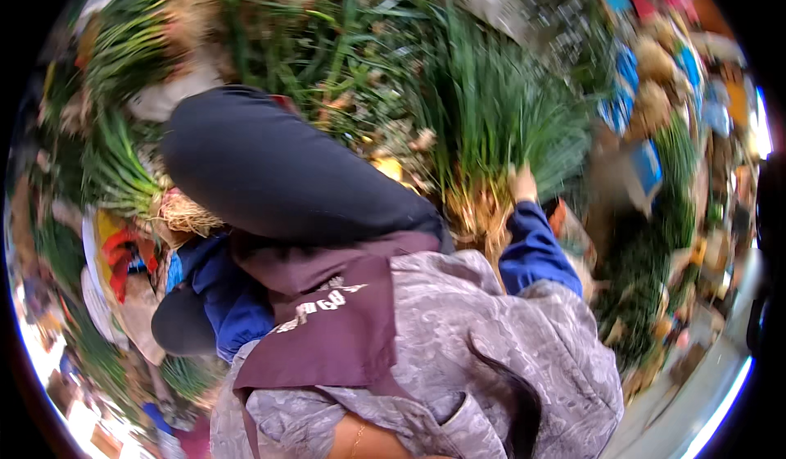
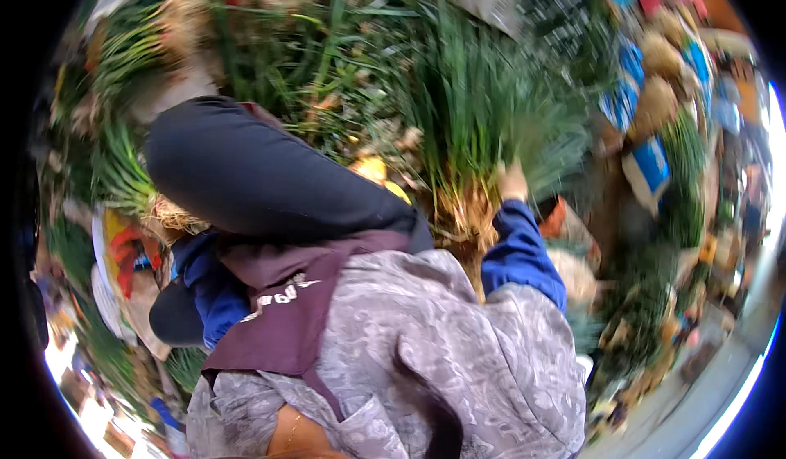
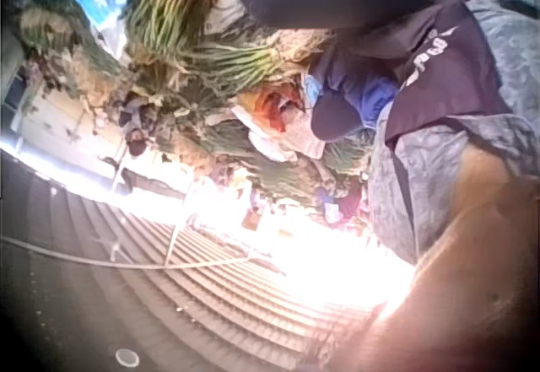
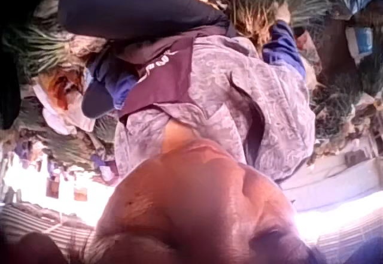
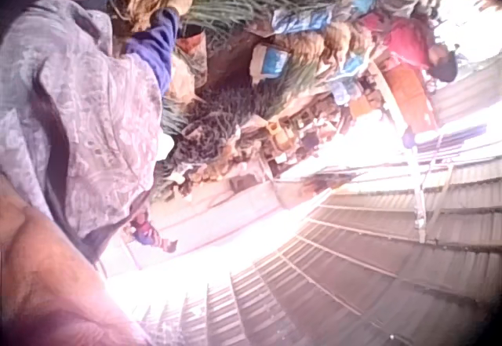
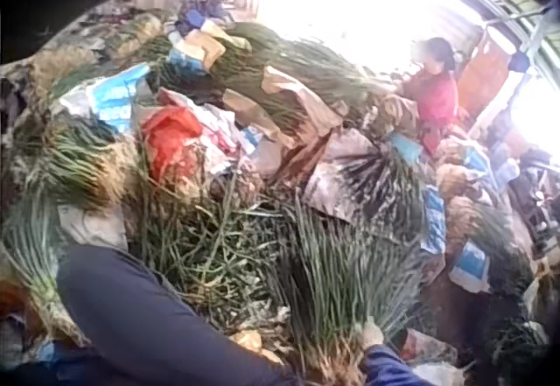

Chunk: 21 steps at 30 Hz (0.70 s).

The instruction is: The person sits on the floor and repeatedly picks up bunches of green onions, trims the roots and lower stems by hand, and sets the trimmed bunches aside. The person handles the vegetables one at a time and works among large piles of produce and sacks.

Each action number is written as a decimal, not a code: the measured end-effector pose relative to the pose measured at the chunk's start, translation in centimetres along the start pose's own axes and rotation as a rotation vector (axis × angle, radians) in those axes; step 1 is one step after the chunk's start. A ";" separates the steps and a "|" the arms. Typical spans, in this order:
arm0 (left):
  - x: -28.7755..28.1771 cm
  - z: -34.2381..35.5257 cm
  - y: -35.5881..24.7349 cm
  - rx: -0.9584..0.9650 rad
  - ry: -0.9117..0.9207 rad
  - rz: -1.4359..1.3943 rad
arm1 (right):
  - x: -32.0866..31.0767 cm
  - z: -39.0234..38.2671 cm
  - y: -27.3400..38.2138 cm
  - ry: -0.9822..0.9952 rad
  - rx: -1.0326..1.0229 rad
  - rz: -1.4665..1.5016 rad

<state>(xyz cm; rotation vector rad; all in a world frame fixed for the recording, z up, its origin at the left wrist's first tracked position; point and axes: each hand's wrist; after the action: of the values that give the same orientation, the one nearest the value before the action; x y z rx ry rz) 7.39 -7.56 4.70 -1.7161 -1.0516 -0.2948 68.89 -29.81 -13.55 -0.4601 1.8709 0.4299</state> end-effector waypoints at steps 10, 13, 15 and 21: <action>0.8 10.4 -14.4 0.272 0.192 0.117 | -3.7 -4.2 36.9 0.231 -0.901 0.328; 0.6 12.6 -14.9 0.148 0.236 0.004 | -5.0 -13.3 53.3 0.422 -1.228 0.561; -0.4 14.4 -13.5 0.087 0.284 -0.059 | -2.1 -16.0 61.6 0.121 -1.537 0.545; -5.7 16.2 -5.8 -0.063 0.097 -0.203 | 5.9 -18.1 76.5 -0.156 -1.386 -0.098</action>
<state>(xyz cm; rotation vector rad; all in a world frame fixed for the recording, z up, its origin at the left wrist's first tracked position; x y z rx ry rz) -4.97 3.89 -1.87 -1.6355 -1.1562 -0.5403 13.67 26.07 -7.57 -1.3462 1.1357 1.6291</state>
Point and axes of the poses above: each hand's wrist, its own z-axis towards the middle knuckle, its own x-axis out of the palm, y = z × x, and after that the axes turned 4 degrees about -y, right-handed
